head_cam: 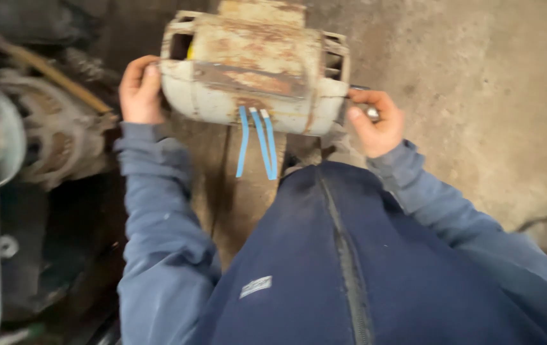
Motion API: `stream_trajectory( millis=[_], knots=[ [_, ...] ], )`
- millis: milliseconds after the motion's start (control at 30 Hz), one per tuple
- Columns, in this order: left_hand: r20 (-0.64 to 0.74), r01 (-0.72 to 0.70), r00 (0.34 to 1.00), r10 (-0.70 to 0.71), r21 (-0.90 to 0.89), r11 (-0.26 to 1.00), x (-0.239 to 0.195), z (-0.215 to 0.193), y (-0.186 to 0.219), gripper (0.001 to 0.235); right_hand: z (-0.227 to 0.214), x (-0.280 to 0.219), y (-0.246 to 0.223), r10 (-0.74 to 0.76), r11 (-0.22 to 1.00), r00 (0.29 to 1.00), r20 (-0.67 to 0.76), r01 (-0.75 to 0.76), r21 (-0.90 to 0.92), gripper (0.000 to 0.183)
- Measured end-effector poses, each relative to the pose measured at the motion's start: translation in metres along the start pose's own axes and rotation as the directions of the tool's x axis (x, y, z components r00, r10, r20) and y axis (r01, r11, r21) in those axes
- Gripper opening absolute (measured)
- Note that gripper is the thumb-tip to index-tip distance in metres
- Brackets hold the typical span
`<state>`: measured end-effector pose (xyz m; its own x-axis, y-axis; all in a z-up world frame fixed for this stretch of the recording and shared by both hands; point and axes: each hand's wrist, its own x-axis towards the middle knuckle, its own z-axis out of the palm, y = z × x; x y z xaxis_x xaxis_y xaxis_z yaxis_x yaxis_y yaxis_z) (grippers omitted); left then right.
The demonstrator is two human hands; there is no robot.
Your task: The person holds a rusty electric motor and uses a wrench to loosen and remove bolts from the motor housing. They rotate the motor to access different bolt locations, remove a bolt, and place it on the workbench while continuing to work on the motor.
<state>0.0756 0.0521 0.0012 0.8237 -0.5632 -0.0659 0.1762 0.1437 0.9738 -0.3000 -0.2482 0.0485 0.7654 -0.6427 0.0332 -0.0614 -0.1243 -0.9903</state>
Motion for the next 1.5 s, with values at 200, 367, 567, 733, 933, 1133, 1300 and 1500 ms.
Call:
stream_trajectory(
  millis=[200, 367, 567, 733, 933, 1133, 1300, 1500],
  knots=[
    [-0.242, -0.048, 0.970, -0.026, -0.294, 0.955, 0.010, -0.004, -0.021, 0.026, -0.002, 0.001, 0.009, 0.003, 1.000, 1.000, 0.024, -0.003, 0.009, 0.022],
    [-0.310, 0.052, 0.936, -0.166, -0.345, 0.937, 0.008, 0.012, -0.027, 0.042, -0.008, 0.000, 0.023, 0.021, 1.000, 1.000, -0.004, -0.021, -0.006, 0.021],
    [-0.335, -0.134, 0.942, 0.028, -0.300, 0.945, 0.021, -0.016, -0.069, 0.040, -0.004, -0.004, 0.020, 0.077, 0.997, 0.996, -0.036, -0.077, -0.009, 0.021],
    [-0.590, -0.244, 0.803, -0.085, -0.455, 0.856, 0.049, -0.013, -0.042, 0.039, -0.002, -0.001, 0.013, 0.056, 0.991, 0.996, -0.067, -0.063, -0.115, 0.022],
    [-0.350, -0.081, 0.930, -0.111, -0.491, 0.867, 0.033, 0.023, -0.039, 0.045, -0.005, 0.001, 0.017, -0.006, 0.982, 0.999, -0.051, -0.004, -0.187, 0.023],
    [-0.388, -0.110, 0.918, -0.086, -0.457, 0.882, 0.039, 0.015, -0.048, 0.031, -0.003, 0.002, 0.013, -0.013, 0.990, 0.999, -0.044, 0.006, -0.142, 0.021],
    [-0.531, -0.117, 0.827, -0.185, -0.484, 0.867, 0.047, 0.021, -0.018, 0.031, -0.007, 0.007, 0.015, -0.034, 0.972, 0.998, -0.057, 0.020, -0.233, 0.021],
    [-0.562, -0.163, 0.812, -0.159, -0.480, 0.862, 0.064, 0.006, -0.011, 0.034, 0.002, 0.025, 0.006, -0.042, 0.987, 0.996, -0.083, 0.028, -0.159, 0.018]
  ],
)
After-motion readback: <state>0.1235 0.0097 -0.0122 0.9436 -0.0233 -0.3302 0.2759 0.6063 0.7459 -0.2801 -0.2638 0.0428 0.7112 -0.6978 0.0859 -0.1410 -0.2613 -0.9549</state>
